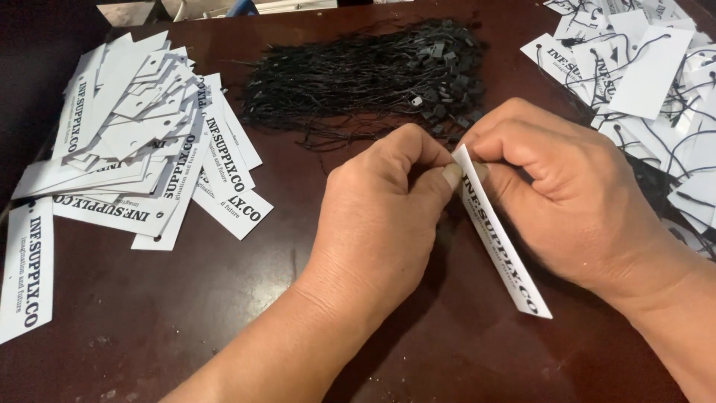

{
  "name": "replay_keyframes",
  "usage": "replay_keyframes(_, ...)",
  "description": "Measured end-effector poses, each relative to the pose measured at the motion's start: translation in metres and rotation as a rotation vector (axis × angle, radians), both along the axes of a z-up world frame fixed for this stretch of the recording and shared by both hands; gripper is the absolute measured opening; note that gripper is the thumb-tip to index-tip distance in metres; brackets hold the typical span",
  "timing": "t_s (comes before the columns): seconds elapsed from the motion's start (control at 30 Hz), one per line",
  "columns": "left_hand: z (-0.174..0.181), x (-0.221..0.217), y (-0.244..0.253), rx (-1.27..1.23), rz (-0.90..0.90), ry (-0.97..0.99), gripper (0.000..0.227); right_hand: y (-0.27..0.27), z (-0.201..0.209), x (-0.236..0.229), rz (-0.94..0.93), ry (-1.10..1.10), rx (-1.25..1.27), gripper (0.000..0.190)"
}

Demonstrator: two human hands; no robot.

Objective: Attaching plastic string fasteners to paper clothing tags by threading them through pre-punched holes.

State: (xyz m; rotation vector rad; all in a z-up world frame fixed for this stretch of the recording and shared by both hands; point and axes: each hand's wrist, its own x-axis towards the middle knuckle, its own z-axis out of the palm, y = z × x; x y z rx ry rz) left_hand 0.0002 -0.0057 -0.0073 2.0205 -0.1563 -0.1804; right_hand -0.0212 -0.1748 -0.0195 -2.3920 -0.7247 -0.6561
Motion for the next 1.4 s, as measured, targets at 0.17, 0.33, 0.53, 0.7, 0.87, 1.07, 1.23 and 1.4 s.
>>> replay_keyframes(0.17,-0.001,0.000,-0.001,0.039,-0.028,-0.011,0.017,0.000,0.001,0.000,0.019,0.011,-0.018,0.011)
replay_keyframes(0.33,0.005,-0.001,-0.003,0.114,-0.029,0.037,0.020,0.002,0.008,-0.003,0.070,0.066,0.018,0.014)
replay_keyframes(0.53,-0.002,-0.001,-0.002,0.056,-0.003,-0.024,0.016,0.003,0.010,-0.005,0.083,0.126,0.037,0.035)
replay_keyframes(0.7,-0.004,0.000,0.003,-0.024,0.046,-0.098,0.017,0.004,0.005,-0.005,-0.056,0.064,0.032,0.003)
replay_keyframes(0.87,0.010,0.000,0.006,-0.228,0.123,0.099,0.012,-0.006,-0.003,-0.005,-0.343,0.053,0.069,0.011)
replay_keyframes(1.07,0.014,-0.003,0.006,-0.119,0.067,0.076,0.014,-0.018,-0.011,0.001,-0.533,0.013,0.234,0.042)
replay_keyframes(1.23,0.000,-0.002,0.003,-0.027,0.023,-0.042,0.017,-0.013,-0.009,0.005,-0.557,0.066,0.490,0.036)
replay_keyframes(1.4,-0.001,-0.002,0.003,-0.036,0.060,-0.105,0.017,-0.016,-0.011,0.005,-0.688,0.084,0.434,0.013)
